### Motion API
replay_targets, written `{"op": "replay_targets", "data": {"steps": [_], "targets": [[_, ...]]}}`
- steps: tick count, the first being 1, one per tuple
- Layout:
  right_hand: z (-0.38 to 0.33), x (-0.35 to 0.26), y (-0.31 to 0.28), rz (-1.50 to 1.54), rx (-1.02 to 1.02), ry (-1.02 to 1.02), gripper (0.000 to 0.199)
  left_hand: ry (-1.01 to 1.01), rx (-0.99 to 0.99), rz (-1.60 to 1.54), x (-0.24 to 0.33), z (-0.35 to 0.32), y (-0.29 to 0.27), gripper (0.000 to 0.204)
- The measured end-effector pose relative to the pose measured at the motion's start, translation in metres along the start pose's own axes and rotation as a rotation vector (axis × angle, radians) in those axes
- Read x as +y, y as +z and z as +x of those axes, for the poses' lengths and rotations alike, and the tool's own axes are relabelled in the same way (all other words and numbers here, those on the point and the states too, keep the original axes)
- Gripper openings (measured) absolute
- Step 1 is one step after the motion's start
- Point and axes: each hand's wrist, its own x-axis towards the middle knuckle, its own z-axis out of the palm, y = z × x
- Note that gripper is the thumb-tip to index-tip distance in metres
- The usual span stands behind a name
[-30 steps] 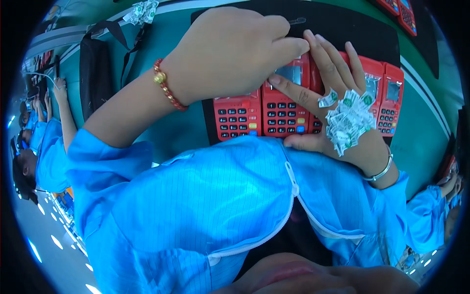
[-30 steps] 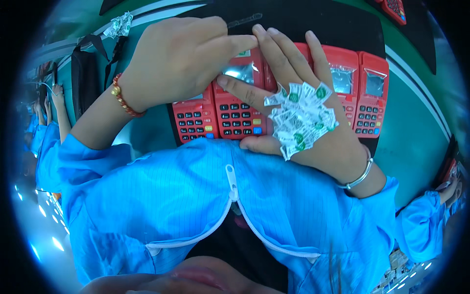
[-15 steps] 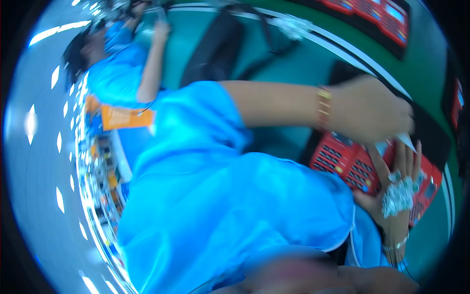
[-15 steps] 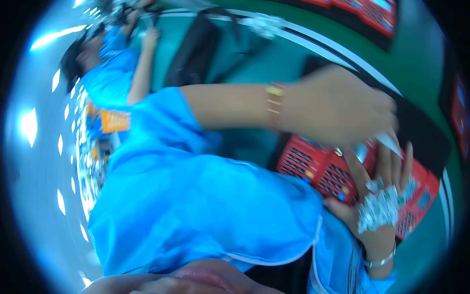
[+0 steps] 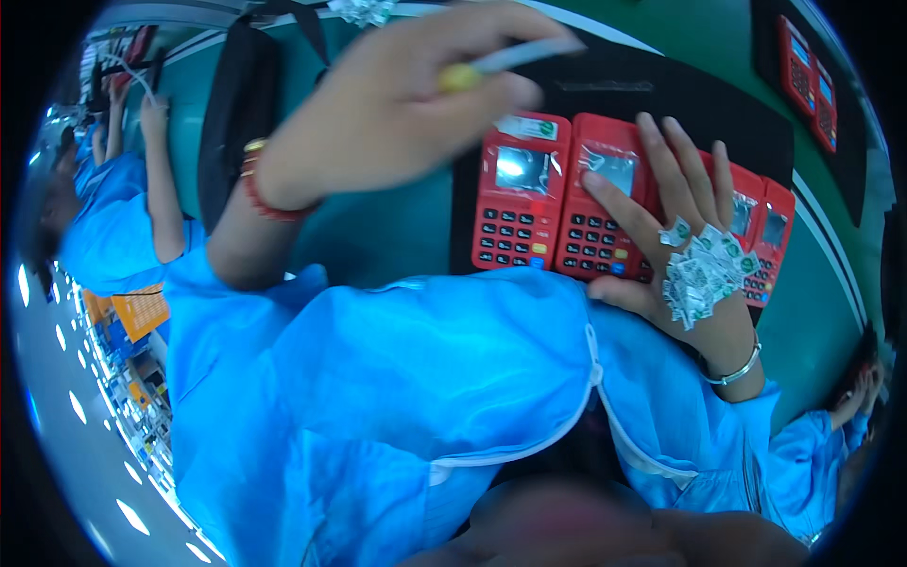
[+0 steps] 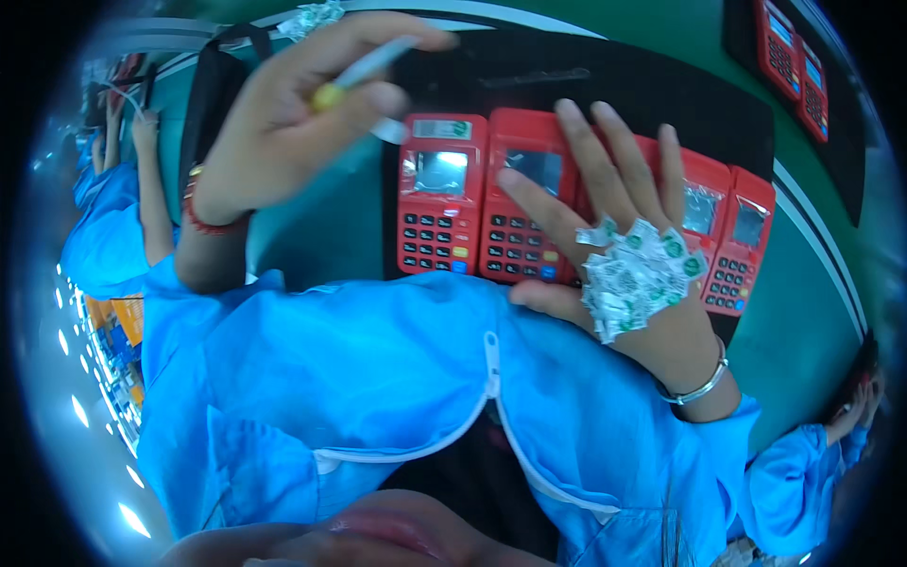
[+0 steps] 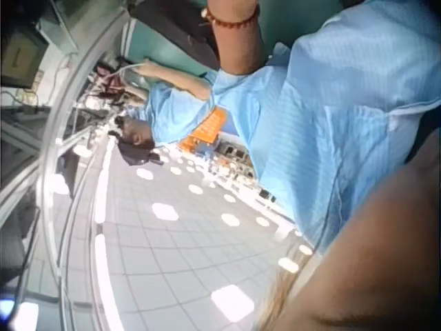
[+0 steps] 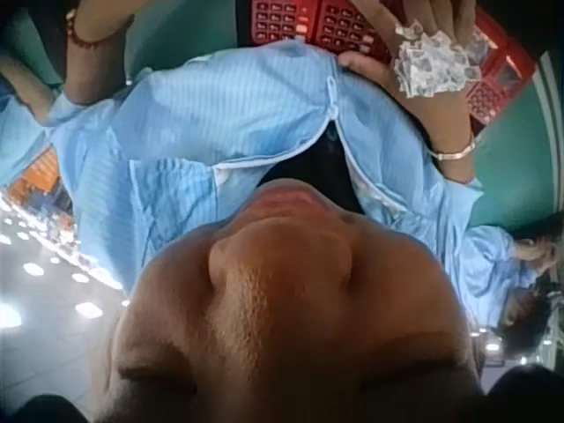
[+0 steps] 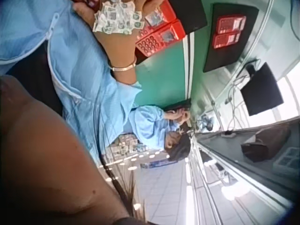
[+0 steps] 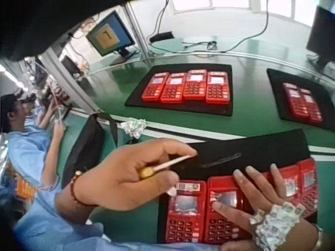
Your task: The person tests POS terminals by pressing their buttons and touching their screens, applies stickers onto the terminals, and moves the terminals along the workbench.
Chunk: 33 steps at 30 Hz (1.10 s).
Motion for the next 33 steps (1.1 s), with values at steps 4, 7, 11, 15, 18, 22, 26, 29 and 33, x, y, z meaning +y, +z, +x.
{"op": "replay_targets", "data": {"steps": [4, 7, 11, 15, 18, 22, 26, 29, 33], "targets": [[0.017, -0.011, -0.005, 0.043, 0.024, 0.009, 0.071, -0.29, -0.398, 0.217, 0.006, 0.002, -0.03, 0.027], [0.03, -0.015, 0.008, 0.073, 0.074, 0.006, 0.07, 0.001, -0.221, 0.429, -0.001, -0.007, -0.022, 0.026], [0.034, -0.018, 0.014, 0.119, 0.041, 0.023, 0.072, 0.116, -0.394, 0.702, 0.006, 0.0, -0.023, 0.027], [0.03, -0.017, 0.016, 0.152, 0.022, 0.027, 0.085, 0.195, -0.436, 0.823, 0.011, 0.006, -0.017, 0.027], [0.031, -0.016, 0.018, 0.092, 0.019, 0.017, 0.092, 0.218, -0.419, 0.794, 0.015, 0.009, -0.023, 0.028], [0.033, -0.018, 0.016, 0.082, 0.002, 0.024, 0.09, 0.218, -0.44, 0.779, 0.015, 0.01, -0.024, 0.028], [0.037, -0.017, 0.016, 0.09, -0.002, 0.013, 0.086, 0.249, -0.444, 0.868, 0.012, 0.007, -0.018, 0.03], [0.036, -0.019, 0.009, 0.075, -0.013, 0.022, 0.084, 0.294, -0.339, 0.821, 0.0, 0.0, -0.009, 0.032], [0.035, -0.017, 0.015, 0.058, 0.004, -0.012, 0.083, 0.435, -0.054, 0.65, -0.034, -0.003, 0.024, 0.037]]}}
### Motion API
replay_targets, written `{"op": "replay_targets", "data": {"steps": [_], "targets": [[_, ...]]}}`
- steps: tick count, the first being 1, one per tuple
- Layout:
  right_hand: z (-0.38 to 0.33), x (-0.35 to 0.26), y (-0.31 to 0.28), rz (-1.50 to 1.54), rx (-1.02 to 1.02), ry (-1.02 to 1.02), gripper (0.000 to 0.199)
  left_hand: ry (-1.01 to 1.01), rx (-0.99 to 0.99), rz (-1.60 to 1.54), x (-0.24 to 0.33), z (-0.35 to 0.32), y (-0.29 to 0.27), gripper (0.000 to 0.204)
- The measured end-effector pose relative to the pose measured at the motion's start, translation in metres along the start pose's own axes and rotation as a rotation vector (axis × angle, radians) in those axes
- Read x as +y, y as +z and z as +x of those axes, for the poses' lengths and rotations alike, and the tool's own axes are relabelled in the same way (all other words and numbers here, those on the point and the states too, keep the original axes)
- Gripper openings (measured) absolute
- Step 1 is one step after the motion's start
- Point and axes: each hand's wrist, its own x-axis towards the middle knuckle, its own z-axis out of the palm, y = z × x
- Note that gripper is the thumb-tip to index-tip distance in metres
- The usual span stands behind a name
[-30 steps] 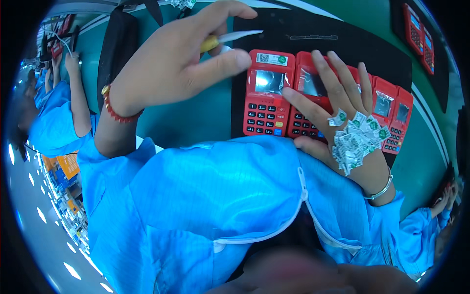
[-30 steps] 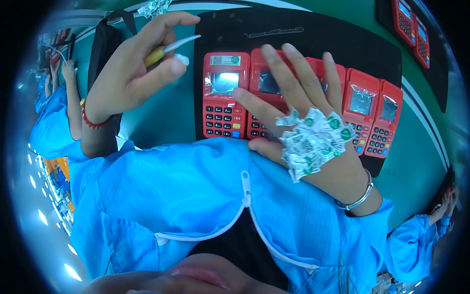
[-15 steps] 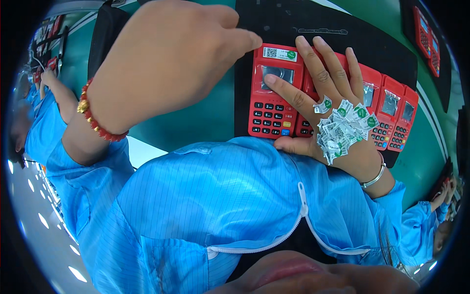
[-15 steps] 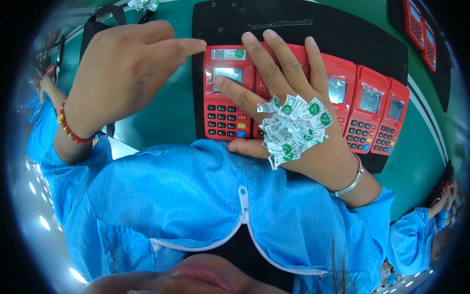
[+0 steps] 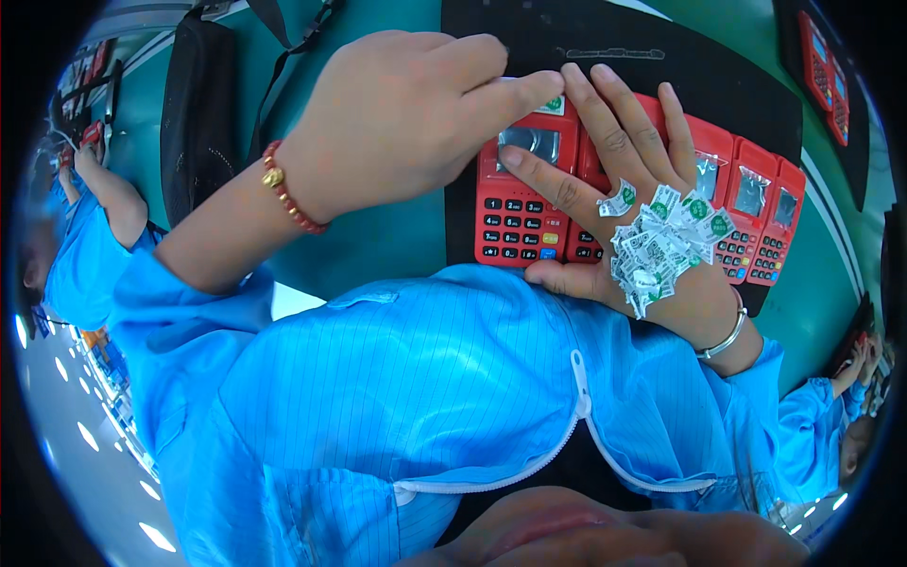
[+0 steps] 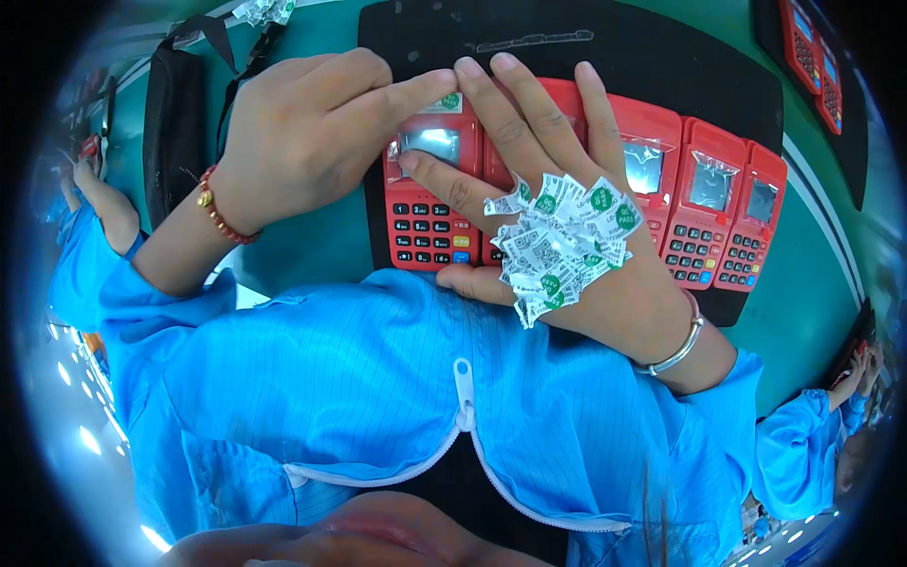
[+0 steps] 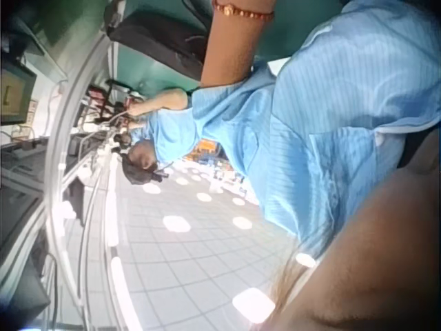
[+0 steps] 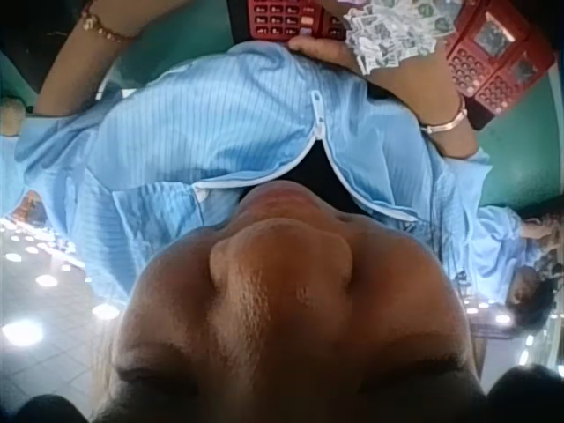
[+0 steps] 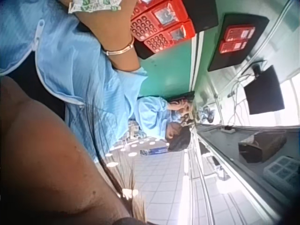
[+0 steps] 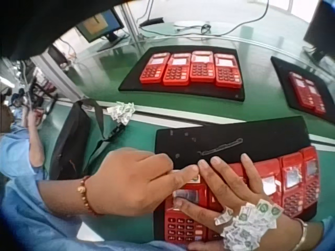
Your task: The person tests POS terminals by pressing their buttons and touching their screens, applies stickers onto the terminals, and moves the terminals along the workbench.
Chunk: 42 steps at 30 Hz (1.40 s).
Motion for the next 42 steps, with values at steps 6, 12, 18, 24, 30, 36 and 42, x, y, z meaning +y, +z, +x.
{"op": "replay_targets", "data": {"steps": [6, 12, 18, 24, 30, 36, 42], "targets": [[-0.005, 0.0, 0.003, 0.032, 0.019, 0.004, 0.088, -0.202, -0.249, -0.332, -0.023, 0.015, -0.041, 0.03], [-0.004, 0.003, 0.009, 0.073, 0.057, 0.008, 0.084, 0.1, -0.178, -0.147, -0.021, 0.025, -0.019, 0.028], [-0.008, 0.002, 0.008, 0.075, 0.134, -0.003, 0.083, -0.046, 0.197, -0.295, 0.006, 0.049, -0.011, 0.035], [-0.008, 0.003, 0.006, 0.123, 0.077, 0.01, 0.071, -0.268, 0.062, -0.966, 0.027, 0.05, -0.016, 0.041], [-0.018, 0.002, 0.011, 0.17, 0.197, -0.009, 0.075, -0.582, -0.327, -1.681, 0.025, 0.057, -0.027, 0.055], [-0.018, 0.008, 0.02, 0.389, 0.197, -0.01, 0.094, -0.65, -0.468, -1.94, 0.027, 0.06, -0.018, 0.059], [-0.016, 0.009, 0.03, 0.314, 0.278, -0.039, 0.084, -0.649, -0.359, -1.566, 0.026, 0.06, -0.03, 0.029]]}}
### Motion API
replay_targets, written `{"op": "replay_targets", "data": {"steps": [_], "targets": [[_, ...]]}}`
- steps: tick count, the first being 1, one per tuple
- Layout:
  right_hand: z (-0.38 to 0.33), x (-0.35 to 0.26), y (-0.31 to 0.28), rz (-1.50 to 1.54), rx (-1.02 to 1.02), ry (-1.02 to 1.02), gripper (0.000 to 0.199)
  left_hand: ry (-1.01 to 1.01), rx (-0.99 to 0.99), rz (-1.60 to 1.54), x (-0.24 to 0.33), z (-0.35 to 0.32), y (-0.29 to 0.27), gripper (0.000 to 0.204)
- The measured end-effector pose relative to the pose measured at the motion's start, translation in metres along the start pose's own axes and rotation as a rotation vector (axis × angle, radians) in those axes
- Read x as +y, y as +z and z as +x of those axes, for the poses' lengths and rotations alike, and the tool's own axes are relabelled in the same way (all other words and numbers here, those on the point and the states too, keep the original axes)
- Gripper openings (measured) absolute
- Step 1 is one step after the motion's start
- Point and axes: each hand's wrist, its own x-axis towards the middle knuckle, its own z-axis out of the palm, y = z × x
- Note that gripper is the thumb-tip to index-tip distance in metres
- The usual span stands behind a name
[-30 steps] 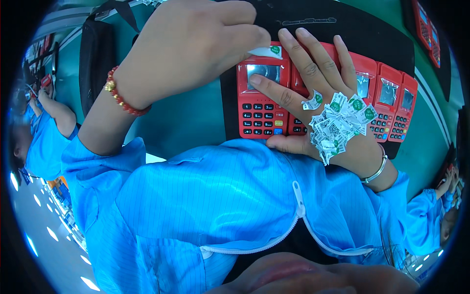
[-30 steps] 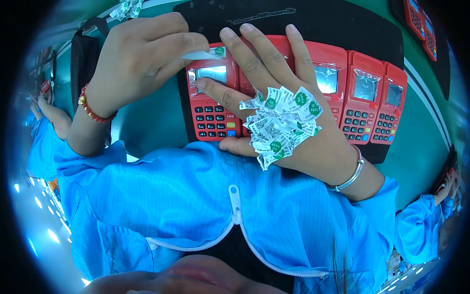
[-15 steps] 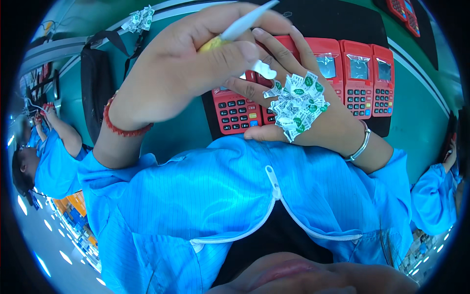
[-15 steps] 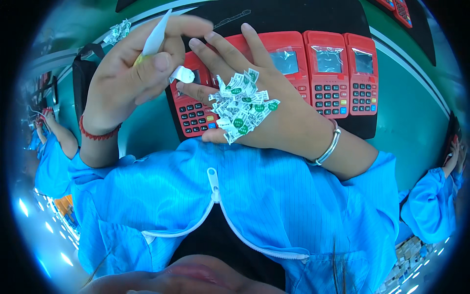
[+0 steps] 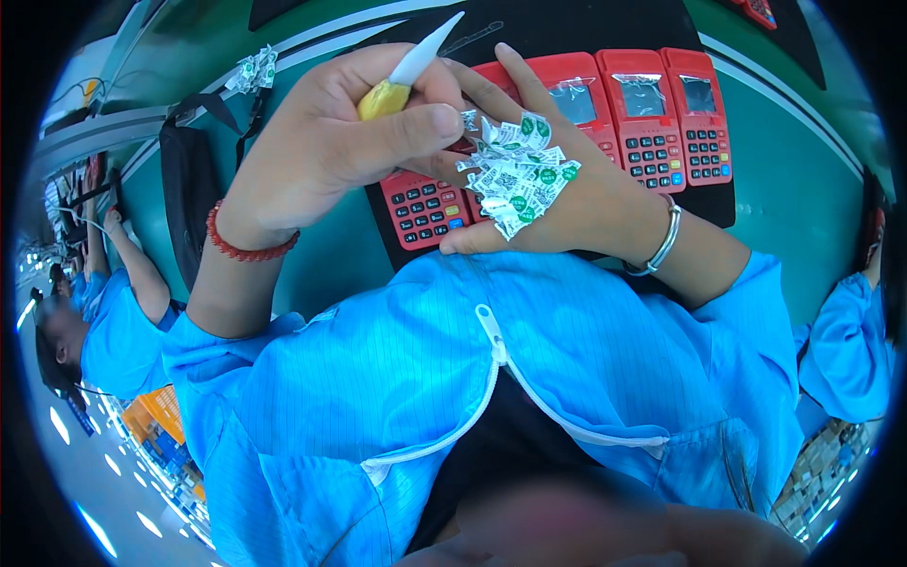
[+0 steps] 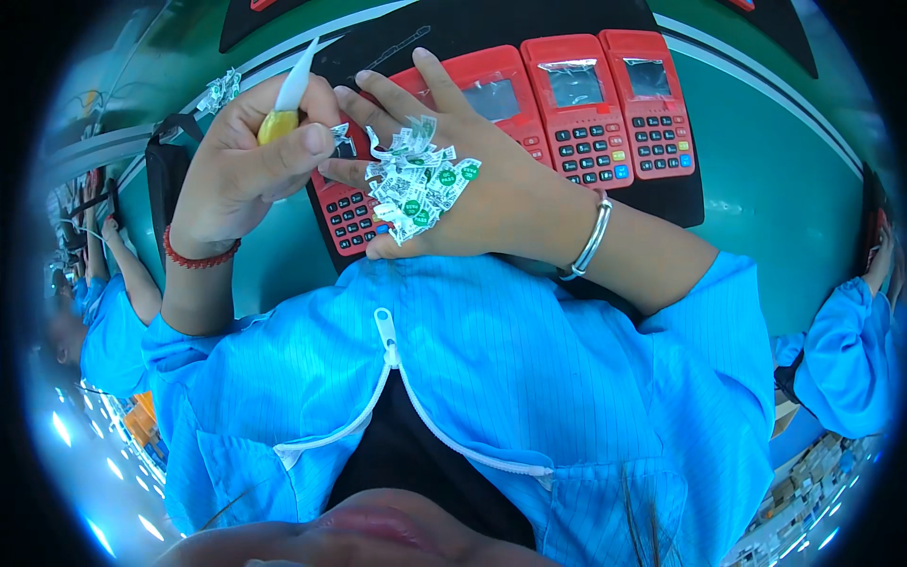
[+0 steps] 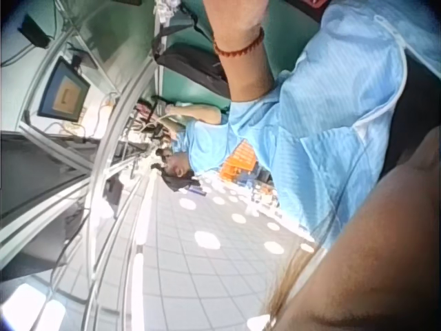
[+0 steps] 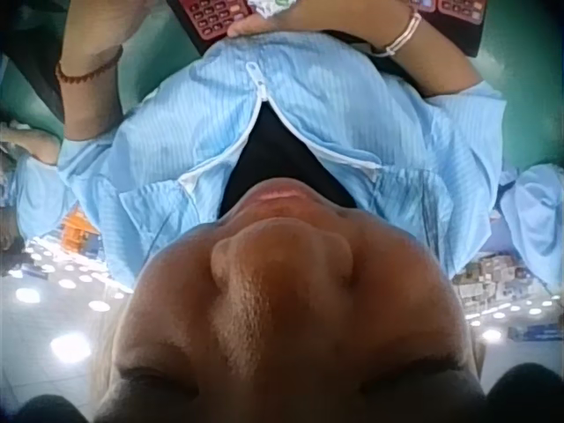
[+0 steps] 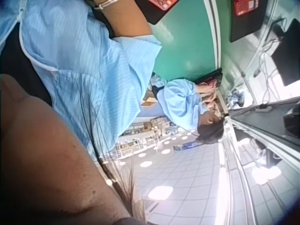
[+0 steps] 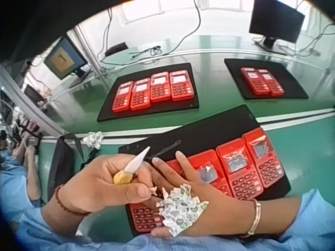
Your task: The person tests POS terminals by pressing their buttons and touching their screens, applies stickers onto the terminals, and moves the terminals along the workbench.
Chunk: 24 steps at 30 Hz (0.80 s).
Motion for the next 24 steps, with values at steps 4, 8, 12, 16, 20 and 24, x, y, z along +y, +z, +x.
{"op": "replay_targets", "data": {"steps": [4, 8, 12, 16, 20, 24], "targets": [[0.003, 0.004, 0.006, 0.023, -0.099, 0.025, 0.075, 0.136, -0.034, 0.316, 0.006, 0.007, 0.01, 0.025], [0.005, 0.005, 0.007, 0.247, -0.085, 0.087, 0.079, 0.348, 0.055, 0.948, -0.008, 0.016, 0.013, 0.023], [-0.008, 0.004, 0.001, 0.481, -0.174, 0.223, 0.08, 0.143, 0.185, 0.794, -0.006, 0.02, 0.039, 0.028], [-0.003, 0.004, 0.01, 0.174, 0.011, 0.023, 0.084, 0.3, 0.01, 0.818, -0.012, 0.005, 0.007, 0.023], [0.003, 0.001, 0.007, -0.002, -0.027, -0.006, 0.077, 0.176, 0.143, 0.571, 0.013, -0.009, -0.004, 0.023], [0.001, 0.005, 0.011, -0.1, -0.058, -0.02, 0.09, 0.053, 0.065, 0.225, -0.007, 0.003, 0.007, 0.022]]}}
